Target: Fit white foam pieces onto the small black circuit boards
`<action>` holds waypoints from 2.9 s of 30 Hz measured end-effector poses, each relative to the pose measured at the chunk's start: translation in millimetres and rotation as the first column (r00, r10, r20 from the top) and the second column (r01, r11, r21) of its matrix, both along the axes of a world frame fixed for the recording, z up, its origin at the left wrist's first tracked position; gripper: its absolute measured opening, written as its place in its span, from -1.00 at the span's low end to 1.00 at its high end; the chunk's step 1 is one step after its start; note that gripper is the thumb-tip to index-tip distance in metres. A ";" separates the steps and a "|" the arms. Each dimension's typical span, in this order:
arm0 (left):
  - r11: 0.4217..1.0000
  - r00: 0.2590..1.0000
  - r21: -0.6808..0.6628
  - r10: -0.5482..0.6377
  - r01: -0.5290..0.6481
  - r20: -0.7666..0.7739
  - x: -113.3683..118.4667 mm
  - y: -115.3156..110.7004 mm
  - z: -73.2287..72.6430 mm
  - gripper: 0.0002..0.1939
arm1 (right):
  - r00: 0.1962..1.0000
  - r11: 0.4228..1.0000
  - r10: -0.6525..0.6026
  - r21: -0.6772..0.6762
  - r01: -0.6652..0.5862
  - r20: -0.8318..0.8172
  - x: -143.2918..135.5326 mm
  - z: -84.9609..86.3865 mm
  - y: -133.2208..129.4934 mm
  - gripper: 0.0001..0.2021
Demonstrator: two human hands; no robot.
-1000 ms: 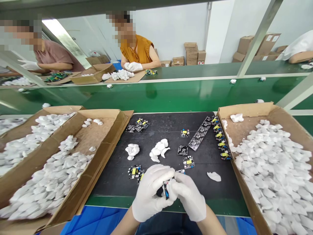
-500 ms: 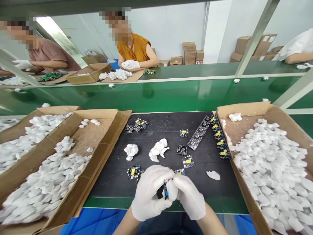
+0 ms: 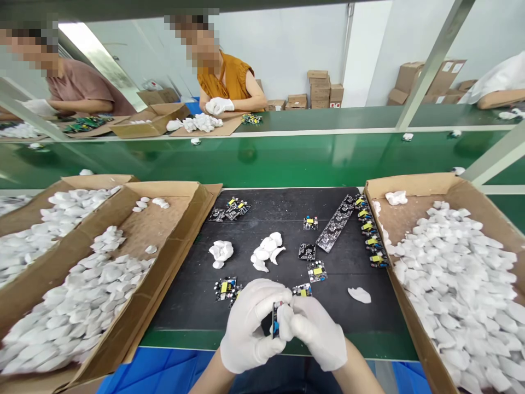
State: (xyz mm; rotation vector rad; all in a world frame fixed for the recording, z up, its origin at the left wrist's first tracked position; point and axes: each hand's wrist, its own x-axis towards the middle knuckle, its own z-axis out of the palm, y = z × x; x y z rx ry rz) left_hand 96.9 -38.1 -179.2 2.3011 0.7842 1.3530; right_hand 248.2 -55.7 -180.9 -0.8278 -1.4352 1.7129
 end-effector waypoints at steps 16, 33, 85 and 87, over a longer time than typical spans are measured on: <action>0.989 0.998 -0.134 0.050 -0.055 -0.038 3.7 -6.0 6.4 -0.64 | 0.988 0.994 -0.102 -0.033 0.107 0.112 -1.9 11.3 -2.5 -0.67; 0.977 0.983 0.128 0.179 -0.173 -0.037 6.5 -3.8 -6.7 -0.59 | 0.973 0.949 -0.170 -0.291 0.119 -0.158 -6.1 -5.3 -3.0 -0.53; 0.738 0.907 -0.564 -0.155 0.370 0.392 -7.4 -12.7 -3.8 -0.78 | 0.980 0.987 -0.054 -0.157 0.024 -0.190 -5.3 11.5 -3.5 -0.64; 0.800 0.914 -0.504 -0.131 0.326 0.383 -6.7 -11.8 -7.9 -0.68 | 0.963 0.982 -0.085 -0.187 0.037 -0.254 -6.6 11.6 -3.4 -0.64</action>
